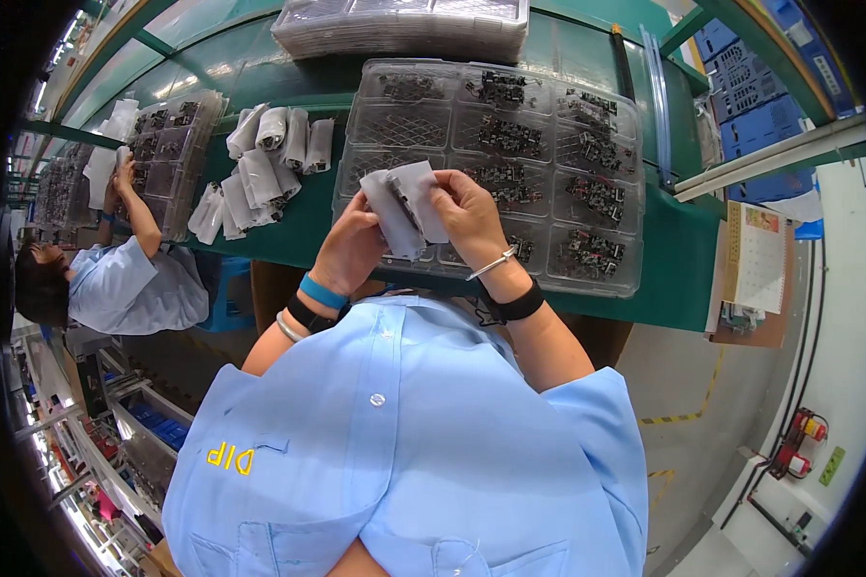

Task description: The person removes a circuit board from a foam pouch, sorts circuit boards into a plastic tray, and then packages a circuit board into a foam pouch before placing it in a box.

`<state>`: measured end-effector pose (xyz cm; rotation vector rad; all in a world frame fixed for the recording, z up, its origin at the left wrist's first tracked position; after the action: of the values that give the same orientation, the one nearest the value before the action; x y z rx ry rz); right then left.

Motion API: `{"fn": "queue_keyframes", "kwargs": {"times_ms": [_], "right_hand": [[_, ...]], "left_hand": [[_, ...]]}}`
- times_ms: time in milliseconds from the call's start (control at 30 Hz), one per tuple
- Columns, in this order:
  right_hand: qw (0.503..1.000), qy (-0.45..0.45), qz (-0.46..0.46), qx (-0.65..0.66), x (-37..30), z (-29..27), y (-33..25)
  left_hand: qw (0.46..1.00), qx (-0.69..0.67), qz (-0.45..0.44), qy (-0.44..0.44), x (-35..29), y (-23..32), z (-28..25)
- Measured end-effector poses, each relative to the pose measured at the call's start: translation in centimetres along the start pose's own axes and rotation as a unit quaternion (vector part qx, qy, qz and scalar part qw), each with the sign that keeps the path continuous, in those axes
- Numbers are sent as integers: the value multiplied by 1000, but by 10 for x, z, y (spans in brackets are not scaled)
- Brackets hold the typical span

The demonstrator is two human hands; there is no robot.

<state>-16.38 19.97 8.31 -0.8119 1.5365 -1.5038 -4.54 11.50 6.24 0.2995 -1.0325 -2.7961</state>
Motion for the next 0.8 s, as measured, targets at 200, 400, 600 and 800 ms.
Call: {"fn": "queue_keyframes", "kwargs": {"times_ms": [200,400,600,800], "right_hand": [[995,20,36,92,6,6,-26],[990,65,-66,108,11,-6,-74],[979,77,-107,156,11,-9,-123],[975,48,-145,163,8,12,-174]], "left_hand": [[992,-101,0,-76,27,-12,-8],[991,-135,3,-18,36,-21,-38],[994,-102,7,-29,47,-17,-50],[995,-83,-48,-38,50,-19,-58]]}}
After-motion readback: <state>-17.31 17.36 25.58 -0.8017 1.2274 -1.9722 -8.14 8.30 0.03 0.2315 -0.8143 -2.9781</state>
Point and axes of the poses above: each hand's wrist, its own x-axis towards the middle knuckle, its own z-axis out of the palm, y = z × x, the point moved 10 cm from there along x, towards the middle knuckle, and after that the axes turned 12 degrees about -y, right-handed, at the moved point
